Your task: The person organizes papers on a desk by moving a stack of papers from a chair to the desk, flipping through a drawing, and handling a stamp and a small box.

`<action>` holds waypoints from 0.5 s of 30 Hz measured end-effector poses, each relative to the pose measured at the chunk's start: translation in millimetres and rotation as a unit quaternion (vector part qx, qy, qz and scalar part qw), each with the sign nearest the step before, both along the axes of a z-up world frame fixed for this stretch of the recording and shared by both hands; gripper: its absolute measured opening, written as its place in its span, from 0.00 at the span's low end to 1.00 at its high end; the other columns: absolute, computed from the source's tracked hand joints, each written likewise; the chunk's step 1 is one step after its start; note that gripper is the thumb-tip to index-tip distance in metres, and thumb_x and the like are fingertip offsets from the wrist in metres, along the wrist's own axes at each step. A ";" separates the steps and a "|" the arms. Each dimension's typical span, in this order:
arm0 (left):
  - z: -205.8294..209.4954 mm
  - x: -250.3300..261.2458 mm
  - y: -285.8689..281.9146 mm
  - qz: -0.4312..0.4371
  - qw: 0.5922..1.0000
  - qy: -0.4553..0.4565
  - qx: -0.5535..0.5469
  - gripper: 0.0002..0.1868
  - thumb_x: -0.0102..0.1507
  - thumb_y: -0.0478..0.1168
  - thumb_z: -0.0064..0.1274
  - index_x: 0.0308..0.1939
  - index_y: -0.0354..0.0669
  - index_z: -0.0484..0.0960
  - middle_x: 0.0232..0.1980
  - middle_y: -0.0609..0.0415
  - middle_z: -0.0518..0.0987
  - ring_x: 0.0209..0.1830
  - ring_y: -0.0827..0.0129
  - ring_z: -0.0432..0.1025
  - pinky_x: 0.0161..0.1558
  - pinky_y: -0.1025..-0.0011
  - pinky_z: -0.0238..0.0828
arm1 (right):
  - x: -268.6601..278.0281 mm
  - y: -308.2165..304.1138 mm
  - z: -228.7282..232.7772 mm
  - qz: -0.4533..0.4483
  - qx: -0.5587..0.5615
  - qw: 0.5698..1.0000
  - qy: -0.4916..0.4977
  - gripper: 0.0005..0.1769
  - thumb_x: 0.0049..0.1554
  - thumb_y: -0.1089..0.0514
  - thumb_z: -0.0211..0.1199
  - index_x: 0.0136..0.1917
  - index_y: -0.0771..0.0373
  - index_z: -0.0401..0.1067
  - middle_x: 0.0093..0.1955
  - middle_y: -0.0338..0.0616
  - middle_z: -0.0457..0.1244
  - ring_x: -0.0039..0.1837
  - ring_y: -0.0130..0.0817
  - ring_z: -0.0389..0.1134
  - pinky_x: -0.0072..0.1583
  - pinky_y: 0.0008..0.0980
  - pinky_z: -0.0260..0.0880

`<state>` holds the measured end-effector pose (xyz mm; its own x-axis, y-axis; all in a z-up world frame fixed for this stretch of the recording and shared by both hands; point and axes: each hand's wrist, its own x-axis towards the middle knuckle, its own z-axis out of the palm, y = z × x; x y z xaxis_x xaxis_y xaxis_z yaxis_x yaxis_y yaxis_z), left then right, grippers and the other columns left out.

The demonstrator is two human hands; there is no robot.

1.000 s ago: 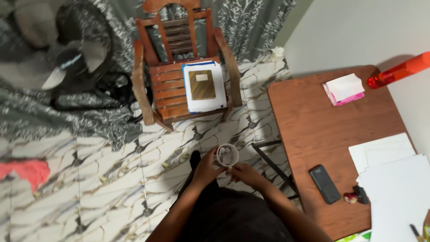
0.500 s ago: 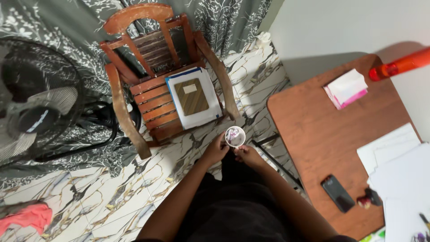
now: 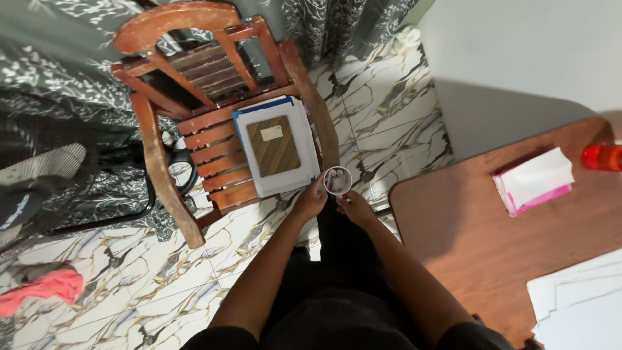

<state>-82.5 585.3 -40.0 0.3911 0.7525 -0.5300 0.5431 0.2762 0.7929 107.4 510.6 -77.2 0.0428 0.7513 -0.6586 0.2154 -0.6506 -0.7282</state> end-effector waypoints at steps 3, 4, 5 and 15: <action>-11.7 7.6 9.5 0.009 1.000 -0.018 0.015 0.39 0.62 0.38 0.52 0.77 0.52 0.58 0.69 0.44 0.75 0.57 0.58 0.77 0.56 0.61 0.73 | 9.6 12.7 -12.2 -0.005 0.002 1.000 -0.003 0.15 0.63 0.53 0.61 0.51 0.68 0.68 0.42 0.46 0.69 0.43 0.33 0.75 0.45 0.31 0.74; -14.2 9.3 9.8 0.007 1.000 -0.017 0.010 0.39 0.62 0.38 0.52 0.77 0.52 0.58 0.69 0.44 0.75 0.57 0.58 0.77 0.56 0.61 0.73 | 12.6 14.7 -15.1 -0.006 -0.004 1.000 -0.002 0.15 0.63 0.53 0.61 0.51 0.68 0.68 0.42 0.46 0.69 0.43 0.33 0.75 0.45 0.31 0.74; -15.8 9.6 8.8 0.015 1.000 -0.010 0.015 0.39 0.62 0.37 0.52 0.77 0.52 0.60 0.68 0.44 0.75 0.57 0.58 0.77 0.57 0.61 0.72 | 14.4 15.5 -17.3 -0.002 -0.011 1.000 0.001 0.15 0.63 0.53 0.61 0.51 0.69 0.68 0.42 0.46 0.68 0.42 0.32 0.75 0.45 0.31 0.74; -11.0 15.8 10.6 0.057 0.998 0.000 0.037 0.35 0.61 0.37 0.53 0.74 0.48 0.65 0.65 0.45 0.77 0.53 0.58 0.78 0.56 0.62 0.74 | 12.3 23.1 -24.9 0.033 -0.012 0.999 0.028 0.13 0.63 0.55 0.61 0.48 0.69 0.68 0.40 0.44 0.68 0.42 0.31 0.73 0.44 0.31 0.74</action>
